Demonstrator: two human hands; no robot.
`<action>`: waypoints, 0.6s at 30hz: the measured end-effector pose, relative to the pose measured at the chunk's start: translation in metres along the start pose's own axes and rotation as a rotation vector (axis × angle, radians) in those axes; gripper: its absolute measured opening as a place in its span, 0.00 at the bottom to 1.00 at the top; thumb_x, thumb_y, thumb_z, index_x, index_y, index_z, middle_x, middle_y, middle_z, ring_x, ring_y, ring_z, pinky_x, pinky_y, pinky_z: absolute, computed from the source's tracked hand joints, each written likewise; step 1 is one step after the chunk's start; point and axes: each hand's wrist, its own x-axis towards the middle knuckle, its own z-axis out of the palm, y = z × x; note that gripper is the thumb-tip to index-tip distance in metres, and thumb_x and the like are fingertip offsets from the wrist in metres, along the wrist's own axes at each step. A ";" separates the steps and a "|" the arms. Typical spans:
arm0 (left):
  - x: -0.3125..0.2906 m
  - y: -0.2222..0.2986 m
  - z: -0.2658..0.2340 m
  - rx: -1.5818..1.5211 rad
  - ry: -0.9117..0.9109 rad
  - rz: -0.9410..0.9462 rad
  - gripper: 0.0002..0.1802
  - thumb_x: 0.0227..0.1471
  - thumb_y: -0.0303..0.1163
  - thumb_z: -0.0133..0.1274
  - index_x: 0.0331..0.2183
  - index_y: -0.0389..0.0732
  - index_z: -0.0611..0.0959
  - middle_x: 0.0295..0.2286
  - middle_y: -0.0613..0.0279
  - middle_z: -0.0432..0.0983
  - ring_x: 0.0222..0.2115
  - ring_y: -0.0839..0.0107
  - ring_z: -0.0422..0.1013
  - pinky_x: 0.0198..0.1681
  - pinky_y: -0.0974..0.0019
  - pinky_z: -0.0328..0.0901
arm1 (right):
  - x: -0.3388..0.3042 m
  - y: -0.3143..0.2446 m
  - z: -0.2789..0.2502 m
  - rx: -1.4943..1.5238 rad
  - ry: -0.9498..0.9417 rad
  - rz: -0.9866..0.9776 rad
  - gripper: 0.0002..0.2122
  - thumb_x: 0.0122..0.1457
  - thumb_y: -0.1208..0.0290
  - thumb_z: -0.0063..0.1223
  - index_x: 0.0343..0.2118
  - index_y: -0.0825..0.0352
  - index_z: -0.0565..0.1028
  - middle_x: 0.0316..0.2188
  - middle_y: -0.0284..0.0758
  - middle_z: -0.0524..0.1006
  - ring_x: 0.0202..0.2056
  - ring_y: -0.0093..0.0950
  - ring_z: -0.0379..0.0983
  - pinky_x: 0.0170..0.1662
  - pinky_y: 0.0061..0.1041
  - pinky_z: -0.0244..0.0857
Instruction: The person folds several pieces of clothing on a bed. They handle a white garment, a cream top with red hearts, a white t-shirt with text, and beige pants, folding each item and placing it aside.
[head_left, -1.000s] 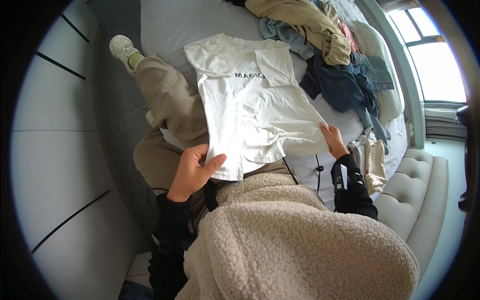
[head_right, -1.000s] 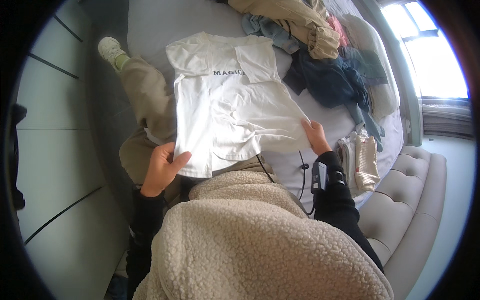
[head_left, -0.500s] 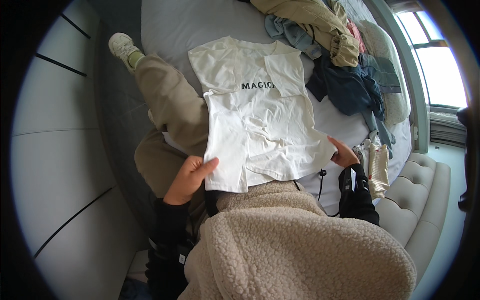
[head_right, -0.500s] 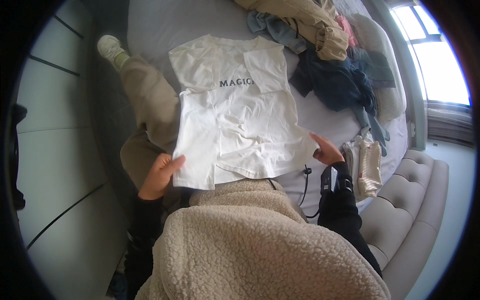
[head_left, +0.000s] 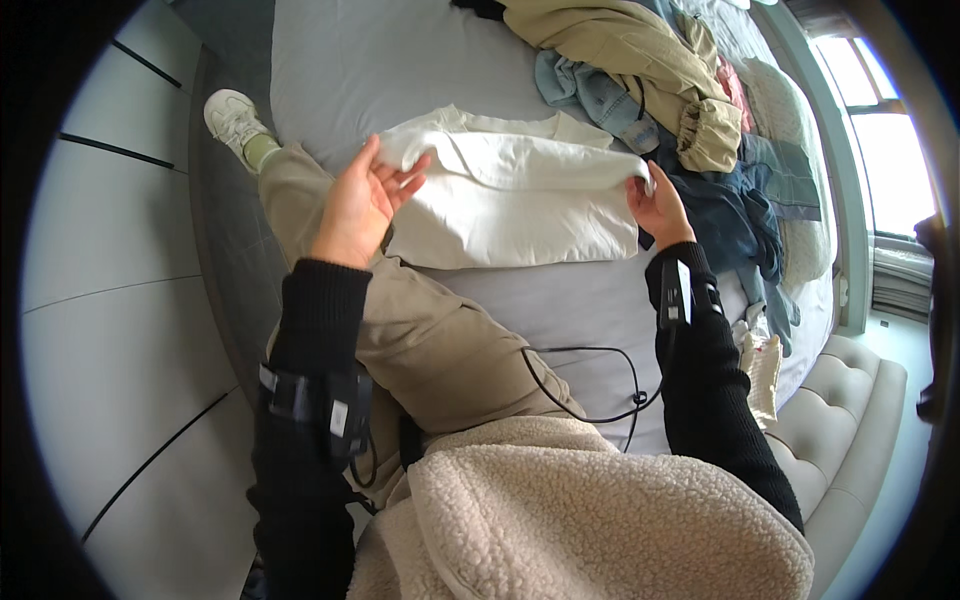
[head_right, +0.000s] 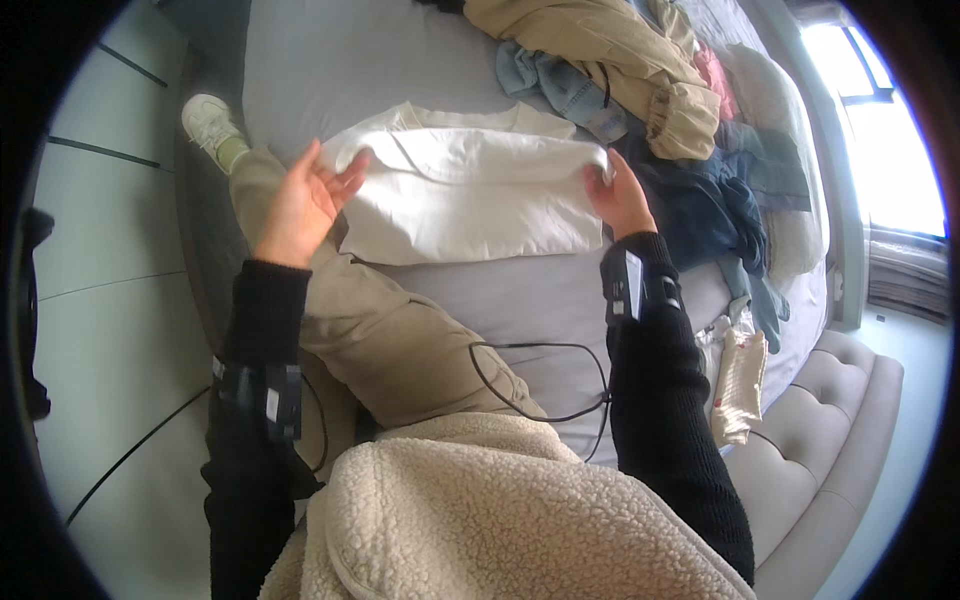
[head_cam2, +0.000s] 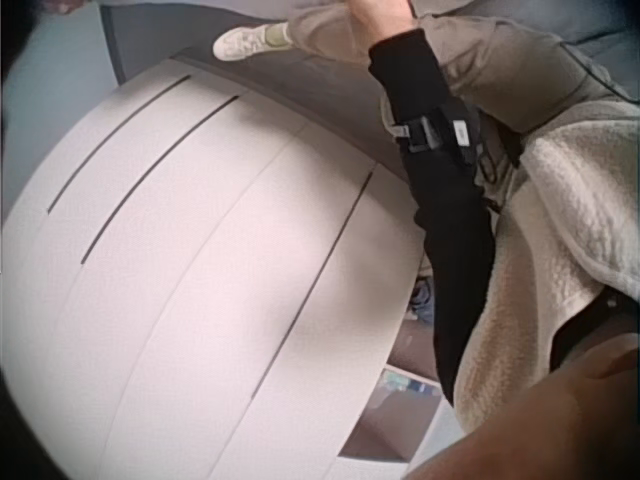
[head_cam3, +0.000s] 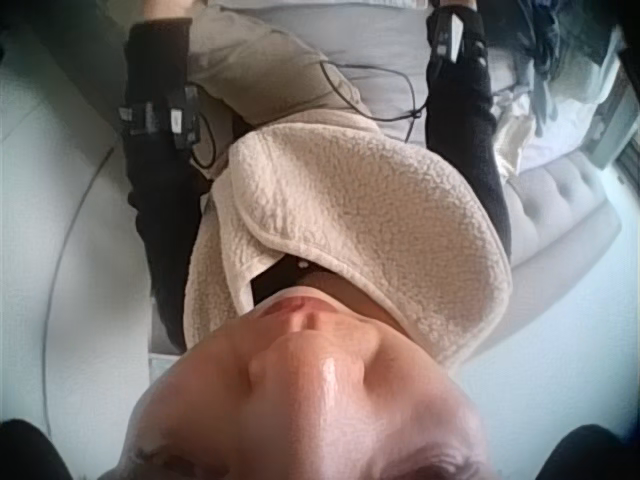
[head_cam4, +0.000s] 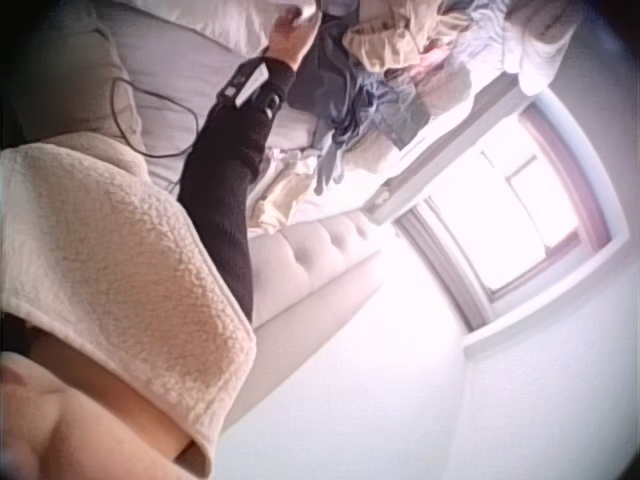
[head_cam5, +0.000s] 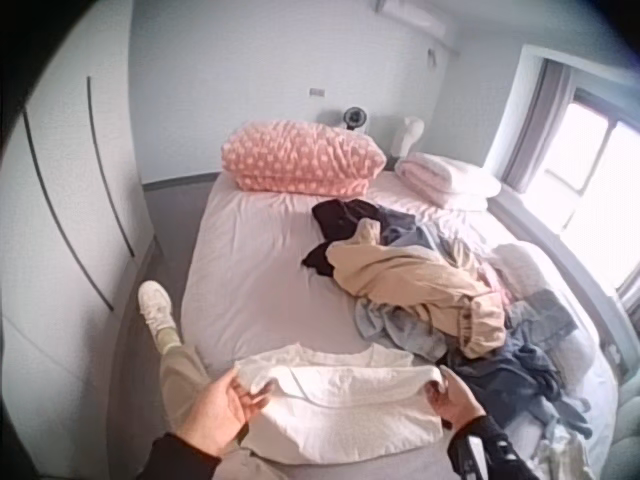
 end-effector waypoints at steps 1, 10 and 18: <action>0.012 0.003 -0.001 0.084 0.016 0.023 0.23 0.62 0.41 0.45 0.51 0.33 0.68 0.47 0.48 0.72 0.49 0.59 0.70 0.50 0.58 0.67 | 0.010 0.004 0.008 0.025 -0.045 -0.050 0.13 0.62 0.63 0.52 0.43 0.69 0.71 0.37 0.38 0.76 0.37 0.32 0.74 0.40 0.27 0.72; 0.024 -0.032 -0.055 1.339 0.408 0.294 0.23 0.50 0.41 0.58 0.43 0.35 0.76 0.32 0.56 0.79 0.34 0.62 0.76 0.39 0.62 0.68 | 0.013 0.055 -0.028 -0.869 0.412 -0.468 0.16 0.61 0.68 0.52 0.50 0.67 0.72 0.36 0.30 0.77 0.33 0.20 0.73 0.33 0.19 0.68; 0.008 -0.061 -0.051 1.933 0.380 0.393 0.22 0.45 0.37 0.61 0.41 0.37 0.74 0.23 0.55 0.78 0.28 0.55 0.75 0.34 0.59 0.68 | -0.012 0.095 -0.083 -0.996 0.600 -0.597 0.17 0.55 0.64 0.58 0.40 0.74 0.77 0.32 0.36 0.79 0.33 0.23 0.73 0.38 0.23 0.66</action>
